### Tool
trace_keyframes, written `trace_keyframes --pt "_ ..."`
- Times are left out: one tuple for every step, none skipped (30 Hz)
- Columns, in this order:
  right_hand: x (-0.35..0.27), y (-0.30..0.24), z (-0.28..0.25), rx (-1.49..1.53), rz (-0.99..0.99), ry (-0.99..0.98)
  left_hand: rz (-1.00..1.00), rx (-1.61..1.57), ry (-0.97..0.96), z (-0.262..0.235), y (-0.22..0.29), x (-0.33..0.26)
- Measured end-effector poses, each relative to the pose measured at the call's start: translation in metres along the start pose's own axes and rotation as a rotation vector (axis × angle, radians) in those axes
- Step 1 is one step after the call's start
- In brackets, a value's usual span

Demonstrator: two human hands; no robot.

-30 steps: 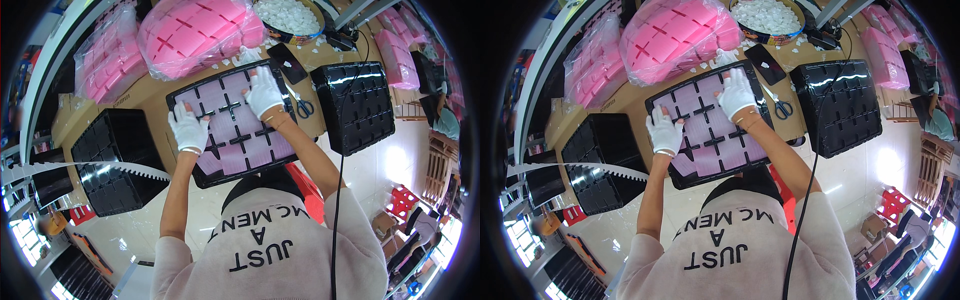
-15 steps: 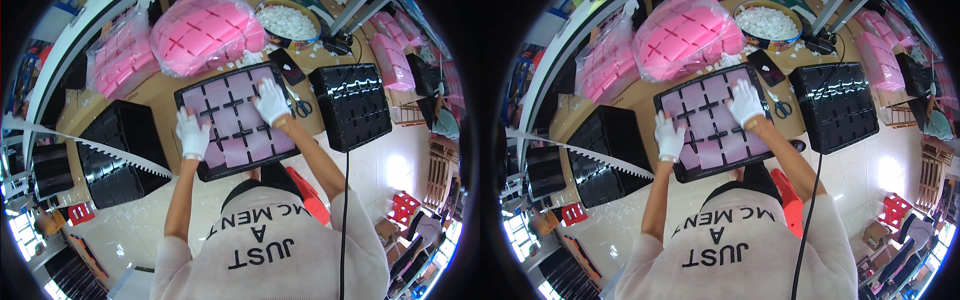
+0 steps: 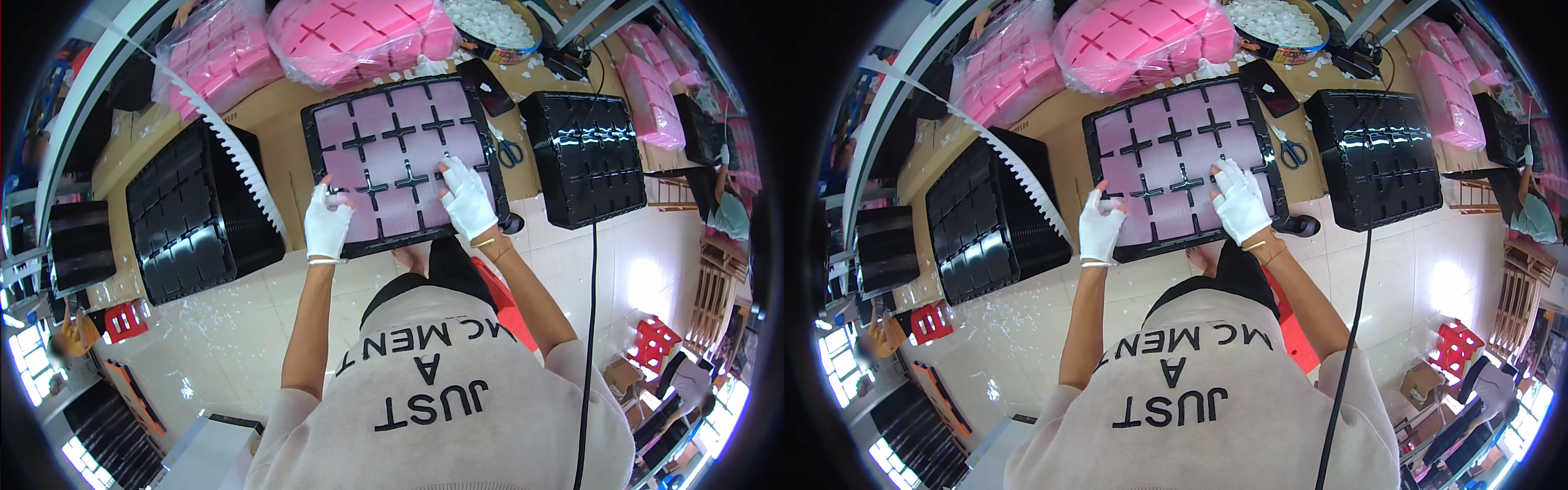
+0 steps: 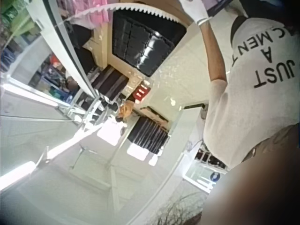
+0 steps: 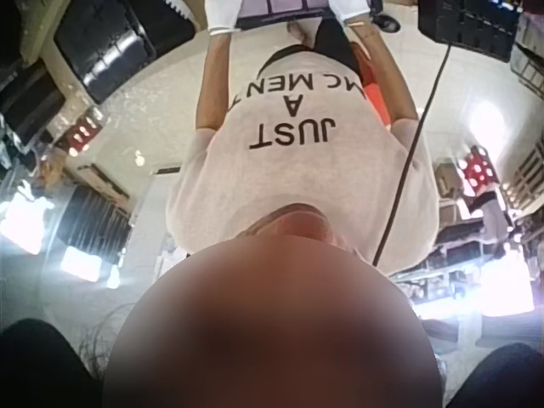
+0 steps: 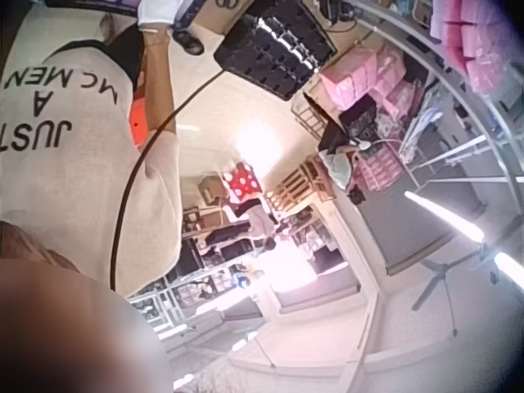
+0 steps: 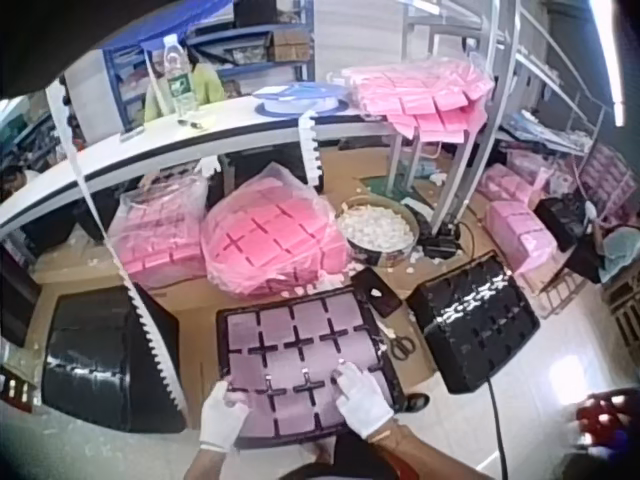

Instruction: The person packages pink foam products into black containers by hand, using white dividers to separate the items.

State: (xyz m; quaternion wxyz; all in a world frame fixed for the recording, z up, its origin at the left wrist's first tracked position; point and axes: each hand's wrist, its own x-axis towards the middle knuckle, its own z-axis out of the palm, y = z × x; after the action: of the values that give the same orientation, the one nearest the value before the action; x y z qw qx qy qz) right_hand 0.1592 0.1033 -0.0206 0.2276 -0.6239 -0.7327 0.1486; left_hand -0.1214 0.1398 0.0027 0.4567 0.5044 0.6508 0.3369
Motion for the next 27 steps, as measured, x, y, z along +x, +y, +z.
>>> trace_keyframes --pt "0.002 0.001 -0.002 -0.001 0.005 -0.011 -0.003 -0.001 0.002 -0.003 0.003 0.001" --pt "0.002 0.001 -0.003 -0.001 0.010 -0.023 -0.011 0.081 -0.006 -0.006 0.004 0.002" --pt "0.001 0.000 -0.004 -0.001 0.008 -0.027 -0.020 0.163 -0.014 -0.009 0.004 0.001" --pt "0.000 -0.001 -0.004 0.020 0.007 -0.009 -0.070 0.136 -0.005 -0.010 0.004 -0.003" --pt "0.000 -0.002 -0.004 0.041 0.006 0.009 -0.074 0.135 -0.002 -0.010 -0.003 -0.006" --pt "-0.003 -0.002 -0.002 0.025 0.015 0.003 -0.071 0.210 0.001 -0.010 -0.015 -0.008" --pt "-0.005 -0.004 -0.001 0.026 0.017 -0.001 -0.068 0.286 -0.001 -0.011 -0.015 -0.012" --pt "-0.007 -0.006 0.000 0.004 0.015 0.000 -0.038 0.422 0.002 -0.011 -0.016 -0.018" --pt "-0.008 -0.009 0.000 -0.017 0.012 0.000 -0.043 0.424 0.001 -0.010 -0.015 -0.023" --pt "-0.010 -0.012 0.001 -0.016 0.013 -0.005 0.084 0.549 0.106 -0.008 -0.012 -0.028" --pt "-0.011 -0.017 0.002 -0.021 -0.013 -0.002 0.213 0.674 0.211 -0.007 -0.009 -0.031" --pt "-0.011 -0.022 0.004 -0.027 -0.038 0.002 0.304 0.782 0.254 -0.007 -0.007 -0.032" --pt "-0.010 -0.027 0.006 -0.024 -0.034 -0.001 0.301 0.784 0.250 -0.007 -0.001 -0.031" --pt "-0.007 -0.034 0.008 0.003 -0.069 -0.028 0.428 0.736 0.231 -0.005 0.006 -0.028" --pt "-0.006 -0.040 0.012 0.030 -0.102 -0.055 0.553 0.684 0.210 -0.001 0.010 -0.024" --pt "-0.005 -0.045 0.018 0.034 -0.132 -0.059 0.553 0.678 0.149 0.005 0.012 -0.020" --pt "-0.003 -0.051 0.024 0.037 -0.131 -0.061 0.525 0.681 0.120 0.014 0.019 -0.017" --pt "0.000 -0.056 0.030 0.050 -0.146 -0.063 0.570 0.732 0.119 0.022 0.015 -0.008" --pt "0.003 -0.062 0.035 0.061 -0.162 -0.068 0.613 0.782 0.118 0.029 0.007 0.001" --pt "0.008 -0.067 0.037 0.042 -0.170 -0.092 0.610 0.784 0.120 0.034 -0.001 0.011" --pt "0.016 -0.069 0.039 0.044 -0.174 -0.094 0.566 0.889 0.136 0.038 -0.009 0.020" --pt "0.022 -0.068 0.042 0.049 -0.169 -0.047 0.522 0.991 0.138 0.043 -0.015 0.021" --pt "0.030 -0.064 0.044 0.054 -0.163 0.004 0.525 0.989 0.128 0.045 -0.016 0.021" --pt "0.036 -0.059 0.047 0.019 -0.136 0.014 0.544 1.072 0.123 0.044 -0.016 0.021" --pt "0.040 -0.052 0.049 0.017 -0.127 0.014 0.564 1.156 0.118 0.042 -0.017 0.021" --pt "0.044 -0.046 0.049 -0.071 -0.060 0.057 0.542 1.214 0.124 0.040 -0.018 0.020" --pt "0.048 -0.038 0.049 -0.159 0.006 0.100 0.546 1.214 0.116 0.038 -0.018 0.019"
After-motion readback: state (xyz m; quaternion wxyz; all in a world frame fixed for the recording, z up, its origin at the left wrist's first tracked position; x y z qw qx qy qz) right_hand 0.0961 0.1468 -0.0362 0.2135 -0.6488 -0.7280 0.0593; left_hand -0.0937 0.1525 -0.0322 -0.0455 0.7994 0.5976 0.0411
